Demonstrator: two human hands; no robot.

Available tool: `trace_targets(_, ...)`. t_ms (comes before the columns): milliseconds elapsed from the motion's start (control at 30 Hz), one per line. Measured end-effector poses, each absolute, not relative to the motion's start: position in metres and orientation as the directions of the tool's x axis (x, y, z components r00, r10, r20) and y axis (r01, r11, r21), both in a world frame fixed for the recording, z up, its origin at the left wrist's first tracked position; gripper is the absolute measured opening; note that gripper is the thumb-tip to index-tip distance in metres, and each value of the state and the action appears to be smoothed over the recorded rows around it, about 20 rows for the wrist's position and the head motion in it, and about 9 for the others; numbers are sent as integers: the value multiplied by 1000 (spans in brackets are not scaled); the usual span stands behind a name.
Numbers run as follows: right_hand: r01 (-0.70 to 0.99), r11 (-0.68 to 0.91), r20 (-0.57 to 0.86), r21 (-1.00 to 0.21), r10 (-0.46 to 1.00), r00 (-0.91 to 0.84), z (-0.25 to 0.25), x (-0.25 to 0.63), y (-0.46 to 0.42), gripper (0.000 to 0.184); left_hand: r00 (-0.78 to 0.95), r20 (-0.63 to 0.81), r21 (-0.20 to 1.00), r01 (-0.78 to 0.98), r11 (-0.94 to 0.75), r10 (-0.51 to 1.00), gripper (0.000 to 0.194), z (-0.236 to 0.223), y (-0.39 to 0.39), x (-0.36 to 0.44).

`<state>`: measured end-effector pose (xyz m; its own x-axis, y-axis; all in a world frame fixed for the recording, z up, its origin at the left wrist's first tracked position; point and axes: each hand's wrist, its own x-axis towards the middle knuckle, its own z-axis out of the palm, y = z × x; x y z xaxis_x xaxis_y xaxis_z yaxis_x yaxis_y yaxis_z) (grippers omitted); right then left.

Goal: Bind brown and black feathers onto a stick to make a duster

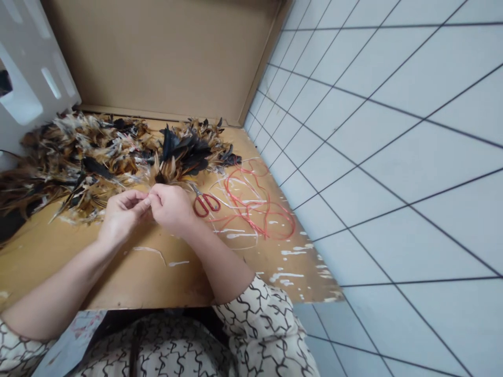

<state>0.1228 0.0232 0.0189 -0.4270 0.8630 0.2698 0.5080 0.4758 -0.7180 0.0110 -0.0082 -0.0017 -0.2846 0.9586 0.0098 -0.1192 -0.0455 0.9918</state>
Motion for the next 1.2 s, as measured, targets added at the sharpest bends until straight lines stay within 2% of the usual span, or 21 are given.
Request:
trace_targets(100, 508, 420, 187, -752, 875, -447, 28, 129, 29, 17, -267, 26, 997, -66, -46, 963, 15, 0, -11, 16)
trace_targets(233, 413, 304, 59, -859, 858, -510, 41, 134, 36, 17, -240, 40, 999, -9, -43, 970, 12, 3, -14, 18)
trace_targets(467, 239, 280, 37, -930, 718, -695, 61, 136, 41, 10, -191, 180, 951, 285, -121, 965, 9, 6, -19, 10)
trace_targets(600, 268, 369, 70, -890, 692, -718, 69, 136, 43, 13, -143, 203, 912, 389, -134, 969, 9, 4, -26, 11)
trace_targets(733, 335, 582, 117, -741, 603, -789, 78, 134, 45, 19, -36, 261, 851, 480, -213, 965, 9, 7, -36, 16)
trace_targets(833, 316, 641, 138, -700, 555, -820, 82, 133, 48, 19, 7, 293, 852, 453, -264, 956, 9, 12, -43, 16)
trace_targets(1033, 249, 583, 75, -773, 474, -877, 76, 136, 54, 13, 156, 297, 852, 403, -335, 942, 13, 21, -58, 7)
trace_targets(1200, 236, 455, -10, -859, 445, -895, 78, 138, 51, 11, 157, 195, 912, 333, -238, 968, 15, 33, -76, 1)
